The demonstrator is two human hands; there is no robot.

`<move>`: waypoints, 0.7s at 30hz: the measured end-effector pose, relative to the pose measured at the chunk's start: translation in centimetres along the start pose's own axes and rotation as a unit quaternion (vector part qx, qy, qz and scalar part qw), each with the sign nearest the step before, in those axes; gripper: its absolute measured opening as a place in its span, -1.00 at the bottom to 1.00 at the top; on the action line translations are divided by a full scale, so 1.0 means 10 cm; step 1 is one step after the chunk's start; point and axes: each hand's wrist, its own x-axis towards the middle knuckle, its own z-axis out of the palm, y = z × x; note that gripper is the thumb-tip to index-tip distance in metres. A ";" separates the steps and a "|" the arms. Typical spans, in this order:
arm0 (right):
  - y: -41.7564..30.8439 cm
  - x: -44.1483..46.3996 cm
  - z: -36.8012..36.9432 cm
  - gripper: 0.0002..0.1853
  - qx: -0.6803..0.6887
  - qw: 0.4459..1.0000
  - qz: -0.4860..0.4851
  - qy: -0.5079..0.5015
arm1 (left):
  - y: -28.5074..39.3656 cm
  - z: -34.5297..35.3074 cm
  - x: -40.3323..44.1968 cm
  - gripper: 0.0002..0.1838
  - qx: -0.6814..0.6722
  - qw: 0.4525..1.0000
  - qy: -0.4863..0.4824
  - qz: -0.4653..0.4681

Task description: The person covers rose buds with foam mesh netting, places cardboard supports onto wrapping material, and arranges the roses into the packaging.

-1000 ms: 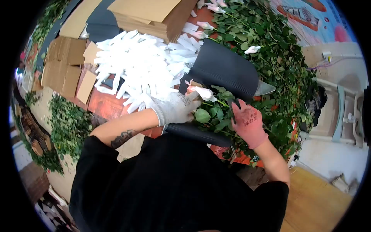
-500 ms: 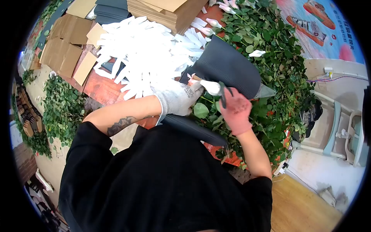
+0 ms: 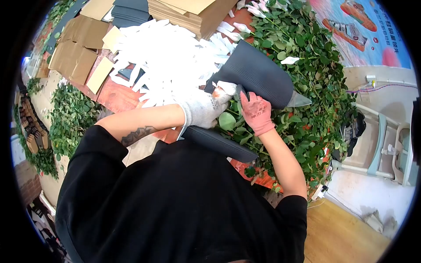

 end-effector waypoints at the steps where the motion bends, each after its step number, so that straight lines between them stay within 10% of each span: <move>1: 0.01 -0.01 0.06 -0.54 -0.005 1.000 -0.004 0.005 | 0.00 0.01 0.00 -0.33 0.000 1.000 0.001 -0.001; 16: 0.00 0.07 0.32 -0.79 0.034 0.998 -0.015 0.051 | 0.00 -0.03 -0.03 -0.33 0.008 1.000 -0.002 0.016; 19: -0.02 0.04 0.34 -0.79 0.025 0.999 -0.009 0.045 | -0.19 0.00 0.03 -0.46 -0.011 0.996 0.054 0.068; 21: -0.02 0.03 0.37 -0.78 0.020 0.999 0.007 0.025 | -0.36 0.00 0.07 -0.62 -0.260 0.935 0.229 0.076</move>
